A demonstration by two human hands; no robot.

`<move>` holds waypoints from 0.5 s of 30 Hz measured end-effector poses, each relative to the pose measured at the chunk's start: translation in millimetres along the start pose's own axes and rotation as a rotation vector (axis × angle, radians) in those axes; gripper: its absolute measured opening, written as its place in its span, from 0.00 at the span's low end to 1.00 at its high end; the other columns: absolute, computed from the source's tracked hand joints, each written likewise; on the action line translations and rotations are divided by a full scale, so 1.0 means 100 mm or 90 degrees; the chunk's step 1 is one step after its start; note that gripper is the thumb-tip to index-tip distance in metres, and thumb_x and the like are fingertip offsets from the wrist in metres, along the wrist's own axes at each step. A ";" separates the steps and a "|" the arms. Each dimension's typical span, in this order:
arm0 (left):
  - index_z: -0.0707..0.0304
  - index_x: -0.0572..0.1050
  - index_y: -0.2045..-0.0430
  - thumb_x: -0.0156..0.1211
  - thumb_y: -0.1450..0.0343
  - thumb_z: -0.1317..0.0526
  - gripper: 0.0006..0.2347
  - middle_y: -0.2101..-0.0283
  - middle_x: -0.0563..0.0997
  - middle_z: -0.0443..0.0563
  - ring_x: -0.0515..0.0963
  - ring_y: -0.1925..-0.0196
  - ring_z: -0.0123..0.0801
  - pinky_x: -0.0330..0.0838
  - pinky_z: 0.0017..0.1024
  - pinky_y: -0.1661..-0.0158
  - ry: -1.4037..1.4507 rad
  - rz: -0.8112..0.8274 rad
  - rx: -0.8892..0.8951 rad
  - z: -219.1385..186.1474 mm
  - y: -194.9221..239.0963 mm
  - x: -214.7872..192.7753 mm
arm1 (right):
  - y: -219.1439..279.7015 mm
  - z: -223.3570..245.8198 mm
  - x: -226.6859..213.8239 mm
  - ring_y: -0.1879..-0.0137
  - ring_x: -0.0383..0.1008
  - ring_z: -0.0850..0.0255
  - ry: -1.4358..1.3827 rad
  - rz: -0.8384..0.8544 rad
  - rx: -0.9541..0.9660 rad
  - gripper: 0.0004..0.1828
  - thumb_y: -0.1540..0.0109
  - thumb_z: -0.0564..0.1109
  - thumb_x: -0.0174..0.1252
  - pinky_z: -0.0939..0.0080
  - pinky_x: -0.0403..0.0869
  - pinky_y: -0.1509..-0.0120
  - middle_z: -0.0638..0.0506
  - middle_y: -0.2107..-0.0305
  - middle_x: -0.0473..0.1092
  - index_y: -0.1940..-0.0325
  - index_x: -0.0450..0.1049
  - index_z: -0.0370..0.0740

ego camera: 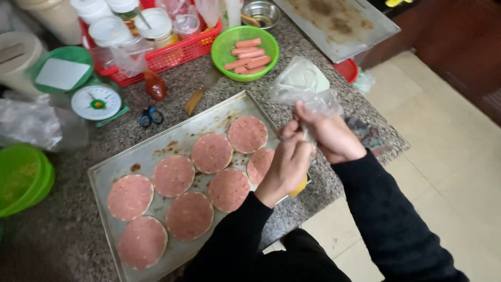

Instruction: The person prepares small pizzas by brushing a yellow sauce onto dough rounds topped with sliced sausages, then sprinkles corn kernels over each. The person uses a plastic bag as a glove and a yellow spatula to apply the sauce, then adds corn by hand from a green colander.

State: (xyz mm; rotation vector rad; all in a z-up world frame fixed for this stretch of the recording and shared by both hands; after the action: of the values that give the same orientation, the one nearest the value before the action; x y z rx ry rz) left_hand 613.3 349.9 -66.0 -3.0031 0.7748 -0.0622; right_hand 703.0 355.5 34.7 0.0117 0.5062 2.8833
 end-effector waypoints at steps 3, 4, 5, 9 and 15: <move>0.61 0.80 0.73 0.46 0.23 0.53 0.16 0.71 0.81 0.57 0.82 0.60 0.51 0.76 0.46 0.50 -0.039 -0.032 -0.025 -0.09 0.04 0.10 | -0.47 -0.27 -0.28 0.67 0.81 0.59 -0.127 0.106 0.032 0.19 0.19 0.58 0.54 0.56 0.81 0.54 0.56 0.75 0.68 0.57 0.72 0.45; 0.60 0.81 0.75 0.49 0.24 0.51 0.17 0.73 0.84 0.56 0.85 0.62 0.50 0.78 0.42 0.53 -0.048 -0.038 -0.038 -0.09 0.02 0.15 | -0.52 -0.23 -0.29 0.74 0.67 0.66 -0.202 0.179 0.074 0.19 0.19 0.60 0.51 0.58 0.77 0.59 0.63 0.77 0.59 0.57 0.68 0.48; 0.59 0.83 0.77 0.51 0.25 0.49 0.18 0.74 0.86 0.56 0.87 0.64 0.49 0.80 0.38 0.57 -0.056 -0.043 -0.052 -0.09 0.01 0.20 | -0.55 -0.19 -0.30 0.80 0.54 0.73 -0.277 0.251 0.117 0.20 0.18 0.62 0.47 0.60 0.72 0.64 0.70 0.78 0.51 0.57 0.64 0.51; 0.56 0.85 0.76 0.50 0.27 0.50 0.17 0.76 0.85 0.55 0.86 0.68 0.42 0.81 0.36 0.57 -0.029 -0.080 -0.095 -0.23 0.06 0.37 | -0.70 -0.05 -0.49 0.80 0.50 0.76 -0.282 0.287 0.076 0.20 0.16 0.61 0.44 0.65 0.65 0.69 0.70 0.76 0.48 0.56 0.63 0.50; 0.71 0.83 0.67 0.49 0.26 0.59 0.15 0.70 0.81 0.59 0.83 0.65 0.43 0.81 0.42 0.58 0.091 -0.113 -0.071 -0.49 0.08 0.57 | -0.63 0.19 -0.58 0.81 0.49 0.73 -0.278 0.356 -0.016 0.21 0.17 0.62 0.43 0.64 0.63 0.70 0.67 0.77 0.47 0.58 0.60 0.51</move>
State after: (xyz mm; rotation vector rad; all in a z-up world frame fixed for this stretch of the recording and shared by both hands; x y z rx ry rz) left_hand 656.8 313.7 -15.4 -3.1948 0.5364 -0.2502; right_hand 773.7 407.1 33.3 0.8880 0.4290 3.2587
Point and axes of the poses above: each hand's wrist, its own y-axis away from the middle knuckle, its own x-axis out of the palm, z = x × y, the point moved 4 cm from there along -y, towards the middle knuckle
